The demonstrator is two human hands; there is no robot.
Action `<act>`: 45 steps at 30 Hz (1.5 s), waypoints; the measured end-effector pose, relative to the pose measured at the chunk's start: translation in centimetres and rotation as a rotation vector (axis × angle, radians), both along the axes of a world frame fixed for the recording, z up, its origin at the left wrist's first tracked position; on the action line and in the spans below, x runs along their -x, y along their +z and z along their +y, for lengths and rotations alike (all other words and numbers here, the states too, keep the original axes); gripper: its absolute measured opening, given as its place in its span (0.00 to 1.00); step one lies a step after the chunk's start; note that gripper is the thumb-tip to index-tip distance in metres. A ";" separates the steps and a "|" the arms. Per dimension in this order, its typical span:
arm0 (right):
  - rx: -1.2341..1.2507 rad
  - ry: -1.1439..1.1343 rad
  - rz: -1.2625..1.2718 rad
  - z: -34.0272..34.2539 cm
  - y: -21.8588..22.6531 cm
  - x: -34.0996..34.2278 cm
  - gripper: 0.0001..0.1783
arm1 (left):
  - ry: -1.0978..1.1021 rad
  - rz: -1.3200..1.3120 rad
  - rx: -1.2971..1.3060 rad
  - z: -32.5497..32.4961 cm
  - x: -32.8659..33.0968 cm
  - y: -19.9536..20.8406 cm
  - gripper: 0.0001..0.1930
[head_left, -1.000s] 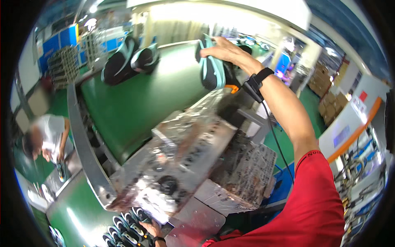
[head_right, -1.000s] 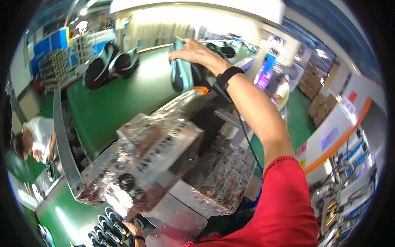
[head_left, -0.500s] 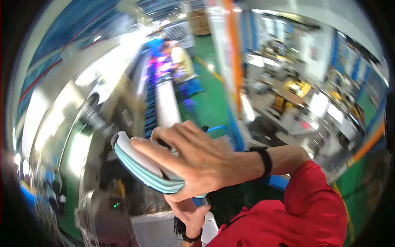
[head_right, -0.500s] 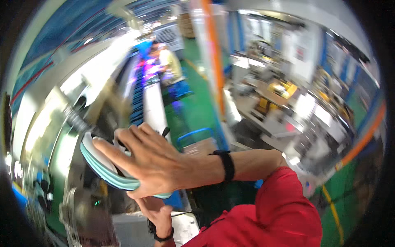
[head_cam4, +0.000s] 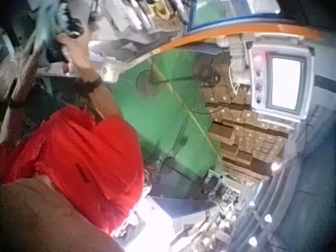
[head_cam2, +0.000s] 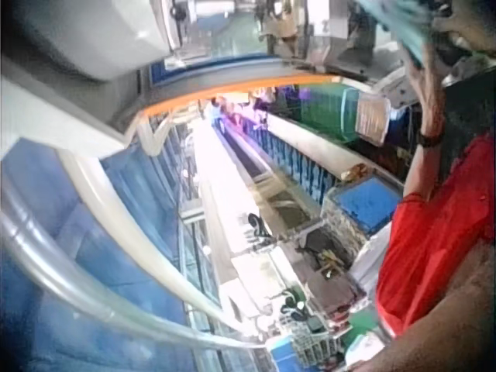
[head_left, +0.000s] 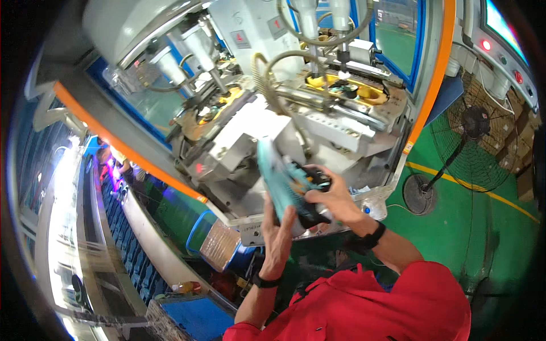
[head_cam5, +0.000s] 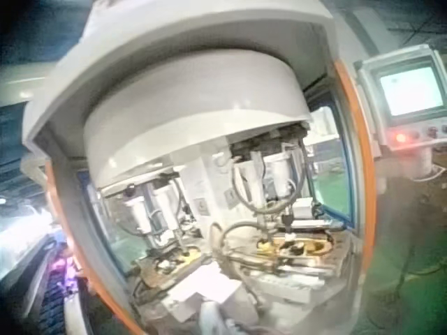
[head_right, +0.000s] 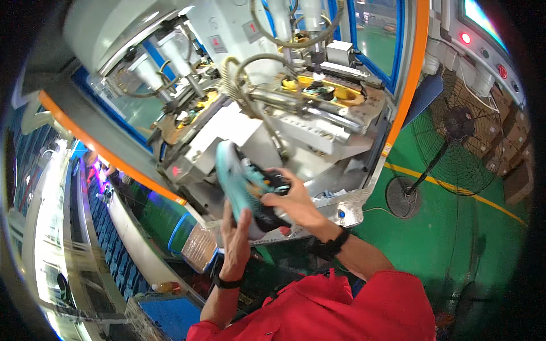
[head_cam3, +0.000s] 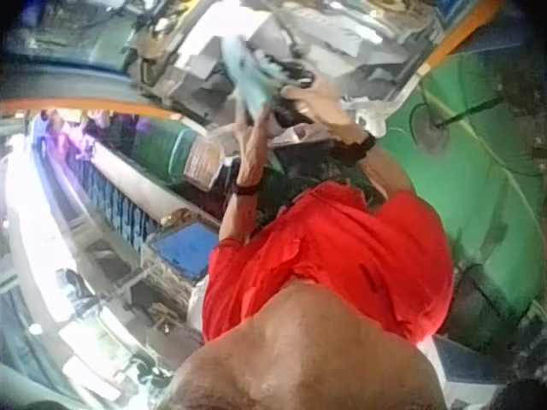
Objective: Operates an industrial pressing machine to attach soles to shoe uppers and manages items on a conveyor.
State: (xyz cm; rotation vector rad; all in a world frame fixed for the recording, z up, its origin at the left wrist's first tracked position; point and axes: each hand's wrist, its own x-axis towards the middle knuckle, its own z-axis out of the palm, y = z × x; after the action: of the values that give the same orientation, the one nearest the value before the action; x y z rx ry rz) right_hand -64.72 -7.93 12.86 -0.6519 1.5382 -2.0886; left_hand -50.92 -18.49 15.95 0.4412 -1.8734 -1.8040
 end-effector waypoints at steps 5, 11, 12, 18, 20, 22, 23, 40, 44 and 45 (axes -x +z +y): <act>-0.166 -0.504 0.188 9.0 -0.6 7.6 0.34 | -0.286 -0.188 -0.195 0.1 11.8 -1.4 0.37; -0.115 -0.774 0.144 13.8 1.0 13.2 0.35 | 0.027 -0.172 0.241 -4.0 32.7 -12.4 0.28; -0.172 -0.824 0.146 14.4 1.6 13.3 0.35 | 0.082 -0.223 0.310 -3.9 34.5 -11.8 0.27; -0.359 -0.903 0.230 14.3 2.4 13.1 0.33 | 0.187 -0.515 0.354 -9.1 40.3 -16.4 0.41; -0.466 -0.908 0.208 13.2 3.5 12.9 0.33 | 0.333 -0.660 0.490 -10.2 40.6 -16.3 0.45; -0.497 -0.932 0.270 12.6 3.8 14.2 0.32 | 0.260 -0.664 0.373 -12.4 39.7 -15.4 0.43; -0.566 -0.897 0.351 11.6 4.2 15.5 0.32 | 0.280 -0.674 0.355 -13.5 38.7 -14.9 0.39; -1.235 -0.273 0.890 -28.2 -8.4 30.4 0.21 | 0.214 -0.168 -0.659 -17.3 -7.5 2.6 0.33; -1.248 -0.419 0.791 -30.0 -13.1 29.6 0.21 | 0.598 -0.049 -0.618 -14.1 -14.6 2.0 0.28; -1.187 -0.358 0.906 -30.2 -13.1 28.9 0.21 | 0.685 -0.015 -0.570 -13.4 -15.8 1.8 0.26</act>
State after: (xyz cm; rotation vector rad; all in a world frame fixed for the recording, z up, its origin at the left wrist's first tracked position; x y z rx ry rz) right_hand -93.65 -38.09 -0.23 -0.8721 3.0806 -0.6093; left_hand -35.09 -31.85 17.73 1.1347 -0.9798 -1.7845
